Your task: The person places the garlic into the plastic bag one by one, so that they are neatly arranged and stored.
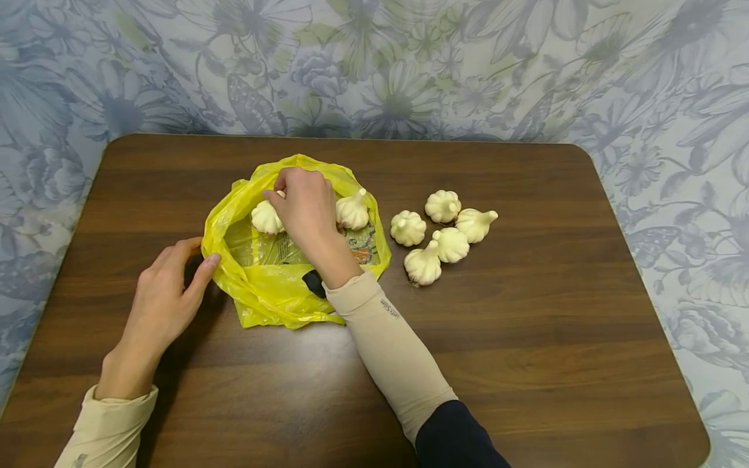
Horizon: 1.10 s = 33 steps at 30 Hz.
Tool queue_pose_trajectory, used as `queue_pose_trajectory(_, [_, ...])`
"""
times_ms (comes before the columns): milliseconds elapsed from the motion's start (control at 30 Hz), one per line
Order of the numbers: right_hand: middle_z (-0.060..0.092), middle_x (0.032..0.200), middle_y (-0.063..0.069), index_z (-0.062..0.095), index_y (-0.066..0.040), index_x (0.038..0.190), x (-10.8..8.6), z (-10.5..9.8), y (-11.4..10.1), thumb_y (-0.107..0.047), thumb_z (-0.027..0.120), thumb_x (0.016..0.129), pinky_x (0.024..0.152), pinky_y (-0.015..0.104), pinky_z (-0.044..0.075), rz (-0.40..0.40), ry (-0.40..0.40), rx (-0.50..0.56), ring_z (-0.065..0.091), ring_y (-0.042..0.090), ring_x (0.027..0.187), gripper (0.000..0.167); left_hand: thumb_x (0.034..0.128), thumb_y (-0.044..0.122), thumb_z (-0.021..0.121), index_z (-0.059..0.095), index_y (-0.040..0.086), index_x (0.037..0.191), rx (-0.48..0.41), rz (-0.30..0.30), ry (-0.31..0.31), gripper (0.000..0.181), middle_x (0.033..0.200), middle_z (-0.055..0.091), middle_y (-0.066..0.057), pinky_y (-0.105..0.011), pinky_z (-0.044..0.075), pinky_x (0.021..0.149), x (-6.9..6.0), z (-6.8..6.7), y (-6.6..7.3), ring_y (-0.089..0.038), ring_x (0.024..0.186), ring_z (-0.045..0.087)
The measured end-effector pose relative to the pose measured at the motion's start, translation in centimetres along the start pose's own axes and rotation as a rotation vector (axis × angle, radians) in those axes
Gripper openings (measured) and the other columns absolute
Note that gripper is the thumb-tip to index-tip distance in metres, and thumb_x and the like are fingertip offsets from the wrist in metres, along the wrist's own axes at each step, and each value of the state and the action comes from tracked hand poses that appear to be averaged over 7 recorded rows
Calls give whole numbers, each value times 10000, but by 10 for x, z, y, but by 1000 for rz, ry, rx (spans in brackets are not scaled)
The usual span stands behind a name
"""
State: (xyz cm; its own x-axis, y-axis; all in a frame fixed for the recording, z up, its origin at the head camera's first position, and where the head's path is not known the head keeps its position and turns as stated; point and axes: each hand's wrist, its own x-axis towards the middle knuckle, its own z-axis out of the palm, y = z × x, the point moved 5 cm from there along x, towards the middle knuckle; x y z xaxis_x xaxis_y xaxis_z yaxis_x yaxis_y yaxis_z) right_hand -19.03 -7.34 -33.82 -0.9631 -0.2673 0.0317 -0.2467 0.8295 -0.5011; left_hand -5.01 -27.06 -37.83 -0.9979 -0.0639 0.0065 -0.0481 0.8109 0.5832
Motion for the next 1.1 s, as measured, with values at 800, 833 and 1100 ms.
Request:
queue_pose_trajectory(800, [782, 1013, -79, 797, -213, 1120, -3, -12, 3, -429, 720, 1004, 540, 179, 462, 18, 53, 59, 639, 67, 714, 257, 1100, 382, 555, 545, -43, 1434, 3, 12, 7, 541, 1363, 592, -356, -776, 439, 1005, 1, -1, 1, -593, 1250, 550])
queue_pose_trajectory(833, [780, 1009, -79, 795, -212, 1121, -3, -13, 4, -424, 720, 1006, 543, 179, 463, 16, 50, 68, 639, 68, 718, 253, 1100, 381, 556, 545, -43, 1433, 2, 11, 7, 539, 1363, 593, -356, -776, 440, 1004, 1, -1, 1, -594, 1249, 550])
queue_pose_trajectory(1100, [767, 993, -99, 789, -221, 1126, -10, -25, 15, -396, 683, 1035, 506, 190, 437, -4, 38, 111, 572, 68, 622, 224, 1097, 376, 562, 553, -46, 1421, 7, 24, 15, 532, 1350, 599, -359, -778, 442, 996, 1, -2, 1, -594, 1241, 553])
